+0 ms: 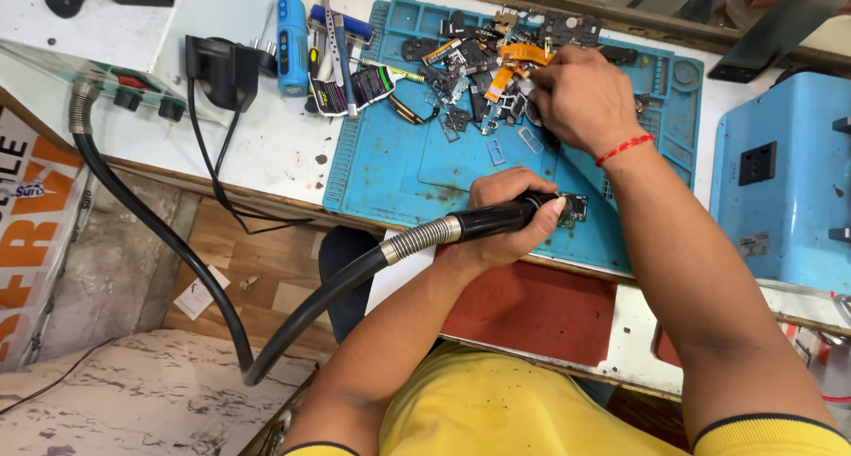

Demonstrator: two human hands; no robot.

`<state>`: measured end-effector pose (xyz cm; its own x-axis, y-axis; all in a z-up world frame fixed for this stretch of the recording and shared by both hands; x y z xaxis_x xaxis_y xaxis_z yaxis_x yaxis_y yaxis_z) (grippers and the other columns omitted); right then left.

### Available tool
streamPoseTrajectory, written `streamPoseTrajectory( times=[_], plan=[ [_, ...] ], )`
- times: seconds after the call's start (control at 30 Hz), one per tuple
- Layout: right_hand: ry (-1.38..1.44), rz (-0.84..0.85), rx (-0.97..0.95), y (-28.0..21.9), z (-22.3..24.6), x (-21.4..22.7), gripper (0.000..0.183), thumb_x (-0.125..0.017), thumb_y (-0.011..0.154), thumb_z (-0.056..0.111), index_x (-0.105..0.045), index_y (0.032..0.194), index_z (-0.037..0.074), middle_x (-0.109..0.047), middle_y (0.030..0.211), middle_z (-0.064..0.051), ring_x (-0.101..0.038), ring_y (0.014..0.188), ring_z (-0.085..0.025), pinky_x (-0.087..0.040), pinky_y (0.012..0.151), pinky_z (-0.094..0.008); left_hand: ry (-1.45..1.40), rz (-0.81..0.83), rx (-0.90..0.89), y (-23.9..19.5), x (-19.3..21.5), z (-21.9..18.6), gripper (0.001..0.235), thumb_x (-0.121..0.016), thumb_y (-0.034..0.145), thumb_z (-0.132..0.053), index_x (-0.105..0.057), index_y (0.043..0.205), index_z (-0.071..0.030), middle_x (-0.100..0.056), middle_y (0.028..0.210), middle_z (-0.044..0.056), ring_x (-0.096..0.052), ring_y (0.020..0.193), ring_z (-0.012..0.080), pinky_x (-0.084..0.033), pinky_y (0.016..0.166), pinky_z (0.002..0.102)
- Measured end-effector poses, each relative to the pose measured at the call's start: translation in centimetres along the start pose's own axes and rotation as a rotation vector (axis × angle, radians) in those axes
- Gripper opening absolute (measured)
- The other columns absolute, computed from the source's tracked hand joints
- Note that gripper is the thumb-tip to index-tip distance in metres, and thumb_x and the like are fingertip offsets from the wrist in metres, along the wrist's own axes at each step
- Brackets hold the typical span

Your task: The person cleans a small circuit board with a purple tool, then uses a hot air gun to heat and remove a component. The person works at a cluttered workbench with various electronic parts and tools visible.

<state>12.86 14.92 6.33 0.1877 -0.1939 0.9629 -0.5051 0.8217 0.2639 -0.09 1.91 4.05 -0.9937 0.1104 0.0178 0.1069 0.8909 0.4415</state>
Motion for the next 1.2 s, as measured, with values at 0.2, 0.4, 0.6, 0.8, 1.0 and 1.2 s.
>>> streamPoseTrajectory(
  times=[0.2,0.4,0.6,0.8,1.0,1.2],
  plan=[
    [0.189,-0.066,-0.185,-1.4,-0.5,1.1,0.022,-0.074,0.091,0.018,-0.077,0.112,0.012,-0.075,0.096,-0.007,-0.069,0.093,-0.035,-0.052,0.080,-0.048,-0.006,0.014,-0.007,0.1,-0.2,0.4,0.021,-0.076,0.090,-0.023,-0.070,0.094,-0.003,-0.070,0.083,0.009,-0.068,0.073,0.0196,-0.055,0.070,0.031],
    [0.412,-0.245,-0.152,-3.8,-0.3,4.8,0.022,-0.067,0.101,0.002,-0.072,0.122,0.005,-0.067,0.106,-0.015,-0.069,0.096,-0.034,-0.056,0.084,-0.043,0.007,-0.008,-0.022,0.2,0.0,-0.1,0.020,-0.075,0.091,-0.022,-0.070,0.095,-0.003,-0.071,0.084,0.009,-0.069,0.074,0.0194,-0.055,0.071,0.031],
    [0.206,-0.203,-0.156,-7.6,0.5,4.1,0.013,-0.072,0.098,0.009,-0.075,0.111,0.008,-0.068,0.106,-0.012,-0.068,0.089,-0.036,-0.055,0.074,-0.046,0.001,-0.014,0.025,0.0,0.1,0.1,0.019,-0.074,0.092,-0.022,-0.072,0.096,-0.003,-0.071,0.083,0.008,-0.068,0.073,0.0155,-0.054,0.071,0.029],
    [0.134,-0.076,-0.197,-10.1,0.6,2.7,0.019,-0.073,0.094,0.012,-0.078,0.111,0.015,-0.066,0.099,-0.009,-0.068,0.085,-0.034,-0.053,0.067,-0.046,0.013,-0.015,-0.001,-0.1,0.3,0.1,0.020,-0.074,0.093,-0.022,-0.071,0.096,-0.003,-0.071,0.084,0.007,-0.068,0.075,0.0148,-0.055,0.072,0.029],
    [0.126,-0.087,-0.086,-10.4,0.6,3.1,0.032,-0.070,0.088,0.004,-0.077,0.118,0.012,-0.062,0.098,-0.011,-0.066,0.089,-0.034,-0.055,0.071,-0.043,0.025,-0.012,0.016,0.0,0.1,0.0,0.021,-0.074,0.092,-0.023,-0.072,0.095,-0.003,-0.071,0.082,0.007,-0.068,0.074,0.0149,-0.054,0.071,0.029],
    [0.496,-0.409,-0.315,-16.2,0.2,9.9,0.015,-0.082,0.096,-0.006,-0.072,0.103,0.002,-0.068,0.097,-0.010,-0.068,0.084,-0.019,-0.054,0.075,-0.030,0.019,-0.003,-0.020,0.1,0.1,0.0,0.018,-0.073,0.094,-0.020,-0.071,0.097,-0.002,-0.072,0.087,0.009,-0.070,0.079,0.0180,-0.056,0.076,0.031]
  ],
)
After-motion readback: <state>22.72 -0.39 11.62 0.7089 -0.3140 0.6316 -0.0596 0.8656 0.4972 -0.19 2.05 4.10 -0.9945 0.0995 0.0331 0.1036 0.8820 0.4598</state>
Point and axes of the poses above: each hand's wrist, its own y-axis towards the middle knuckle, its own x-axis out of the back of the hand, z = x × y, the point moved 4 cm from there along y, towards the middle knuckle
